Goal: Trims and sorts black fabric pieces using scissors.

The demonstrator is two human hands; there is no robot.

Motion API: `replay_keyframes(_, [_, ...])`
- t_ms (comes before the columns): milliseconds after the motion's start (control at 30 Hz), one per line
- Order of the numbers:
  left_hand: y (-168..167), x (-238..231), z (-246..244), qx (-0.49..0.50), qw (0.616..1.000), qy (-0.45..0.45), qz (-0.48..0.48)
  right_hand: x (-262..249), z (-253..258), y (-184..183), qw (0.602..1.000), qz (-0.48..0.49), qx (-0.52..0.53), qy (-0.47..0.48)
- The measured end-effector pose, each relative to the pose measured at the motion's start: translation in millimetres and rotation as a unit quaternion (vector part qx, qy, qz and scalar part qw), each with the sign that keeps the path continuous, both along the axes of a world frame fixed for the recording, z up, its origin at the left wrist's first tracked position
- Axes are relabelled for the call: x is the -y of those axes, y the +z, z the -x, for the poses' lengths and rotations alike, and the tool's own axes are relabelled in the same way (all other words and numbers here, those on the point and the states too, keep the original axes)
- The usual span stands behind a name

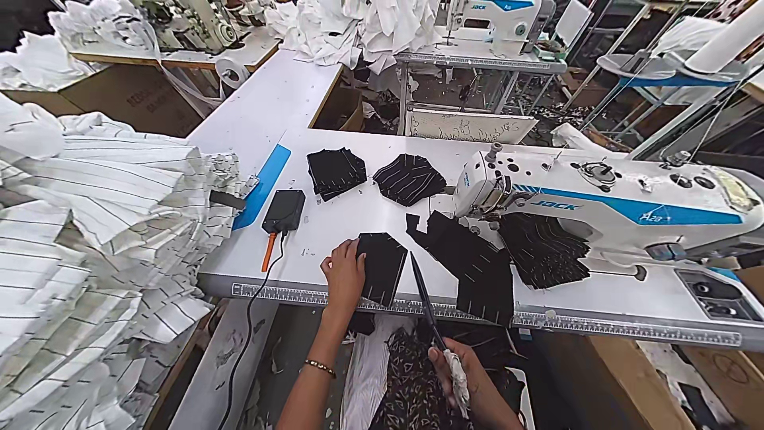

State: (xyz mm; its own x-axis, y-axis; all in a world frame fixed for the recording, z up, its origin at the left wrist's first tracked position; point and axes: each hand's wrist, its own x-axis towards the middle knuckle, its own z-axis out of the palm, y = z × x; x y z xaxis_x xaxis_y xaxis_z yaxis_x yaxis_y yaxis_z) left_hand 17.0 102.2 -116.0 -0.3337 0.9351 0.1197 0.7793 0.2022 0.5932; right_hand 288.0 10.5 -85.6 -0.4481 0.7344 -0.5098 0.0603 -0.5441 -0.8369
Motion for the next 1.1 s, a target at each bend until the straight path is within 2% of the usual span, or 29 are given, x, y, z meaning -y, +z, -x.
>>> replay_keyframes(100, [25.5, -19.0, 9.0, 0.038, 0.99, 0.011, 0.133, 0.4, 11.5, -1.7, 0.999, 0.03, -0.021, 0.028])
replay_keyframes(200, [35.2, -30.4, 12.5, 0.078, 0.978, -0.003, 0.195, 2.5, 20.8, -8.8, 0.996, 0.055, -0.059, 0.039])
replay_keyframes(300, [32.8, -28.9, 7.8, 0.125, 0.979, 0.005, 0.163, 4.3, 26.3, -14.8, 0.99, 0.083, -0.111, 0.027])
replay_keyframes(400, [29.7, -14.7, 8.0, 0.233, 0.967, 0.035, 0.097, 4.8, 26.9, -18.6, 0.981, 0.117, -0.152, -0.007])
replay_keyframes(467, [20.8, -4.2, 13.4, 0.306, 0.949, 0.024, 0.067, 2.3, 23.7, -17.3, 0.977, 0.135, -0.162, -0.024])
replay_keyframes(600, [18.6, 14.8, 17.4, 0.363, 0.927, -0.009, 0.098, -4.4, 18.2, -11.8, 0.979, 0.142, -0.142, -0.027])
replay_keyframes(733, [21.6, 27.3, 16.5, 0.452, 0.886, -0.01, 0.103, -4.6, 17.6, -13.0, 0.991, 0.073, -0.107, -0.038])
replay_keyframes(833, [25.4, 36.7, 6.6, 0.575, 0.813, 0.042, 0.08, -0.4, 8.1, -18.9, 0.995, 0.034, -0.091, 0.001])
replay_keyframes(900, [25.4, 41.4, -6.1, 0.614, 0.781, 0.1, 0.056, 3.3, -3.1, -24.8, 0.995, 0.037, -0.079, 0.042])
replay_keyframes(967, [23.3, 45.1, -15.6, 0.631, 0.765, 0.127, 0.035, 7.8, -14.2, -33.4, 0.993, 0.05, -0.071, 0.08])
replay_keyframes(1100, [20.0, 51.7, -27.5, 0.636, 0.758, 0.141, 0.01, 15.9, -26.0, -39.6, 0.988, 0.054, -0.067, 0.13])
